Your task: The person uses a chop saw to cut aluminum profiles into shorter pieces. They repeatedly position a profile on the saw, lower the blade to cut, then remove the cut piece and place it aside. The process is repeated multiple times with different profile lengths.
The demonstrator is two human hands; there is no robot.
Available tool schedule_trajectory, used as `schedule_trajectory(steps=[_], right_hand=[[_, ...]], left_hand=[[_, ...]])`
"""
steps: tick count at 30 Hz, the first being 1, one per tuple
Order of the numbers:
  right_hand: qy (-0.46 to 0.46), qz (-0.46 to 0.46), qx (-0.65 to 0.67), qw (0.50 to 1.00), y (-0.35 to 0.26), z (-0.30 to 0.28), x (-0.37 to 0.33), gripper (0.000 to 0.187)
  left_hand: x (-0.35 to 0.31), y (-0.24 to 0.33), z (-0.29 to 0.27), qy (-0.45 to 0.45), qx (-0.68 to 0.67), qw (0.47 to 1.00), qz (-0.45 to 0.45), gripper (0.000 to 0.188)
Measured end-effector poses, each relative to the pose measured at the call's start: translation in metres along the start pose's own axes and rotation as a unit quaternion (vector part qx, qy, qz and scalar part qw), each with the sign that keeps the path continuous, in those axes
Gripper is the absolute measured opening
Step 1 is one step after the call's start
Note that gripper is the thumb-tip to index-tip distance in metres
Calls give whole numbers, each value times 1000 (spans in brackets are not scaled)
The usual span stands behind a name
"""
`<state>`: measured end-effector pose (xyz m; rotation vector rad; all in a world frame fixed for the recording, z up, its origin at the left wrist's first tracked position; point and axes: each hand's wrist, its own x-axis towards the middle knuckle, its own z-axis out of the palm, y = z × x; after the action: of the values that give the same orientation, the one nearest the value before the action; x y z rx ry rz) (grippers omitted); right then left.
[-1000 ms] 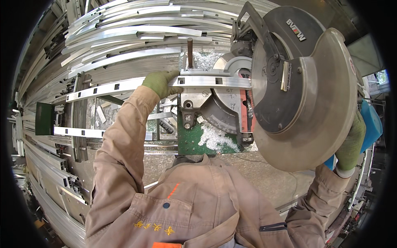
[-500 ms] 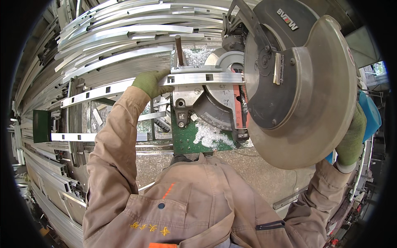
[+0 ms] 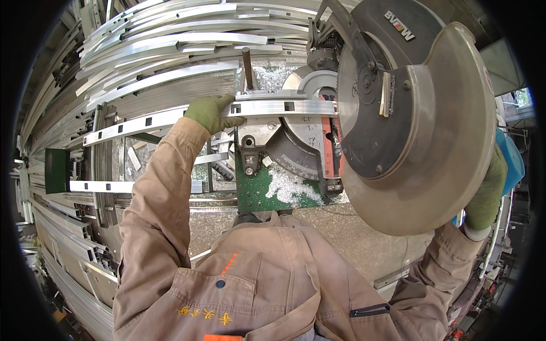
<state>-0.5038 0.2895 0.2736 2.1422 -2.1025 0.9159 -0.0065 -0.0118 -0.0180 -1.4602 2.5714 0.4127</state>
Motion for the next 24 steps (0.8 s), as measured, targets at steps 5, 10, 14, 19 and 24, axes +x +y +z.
schedule_trajectory(steps=[5,10,14,19,24], right_hand=[[1,-14,-20,1000,0,-1,1,55],[13,-32,-42,999,3,1,1,53],[26,-11,-25,999,4,4,0,52],[29,10,-7,1000,6,3,-3,52],[26,26,34,999,13,-2,5,52]], left_hand=[[-2,1,-3,9,-15,1000,7,94],[-4,5,-9,-4,-20,1000,5,95],[-5,8,-10,-10,-33,999,-9,94],[-6,7,-9,4,-33,999,3,90],[-10,5,-9,22,-35,999,20,85]])
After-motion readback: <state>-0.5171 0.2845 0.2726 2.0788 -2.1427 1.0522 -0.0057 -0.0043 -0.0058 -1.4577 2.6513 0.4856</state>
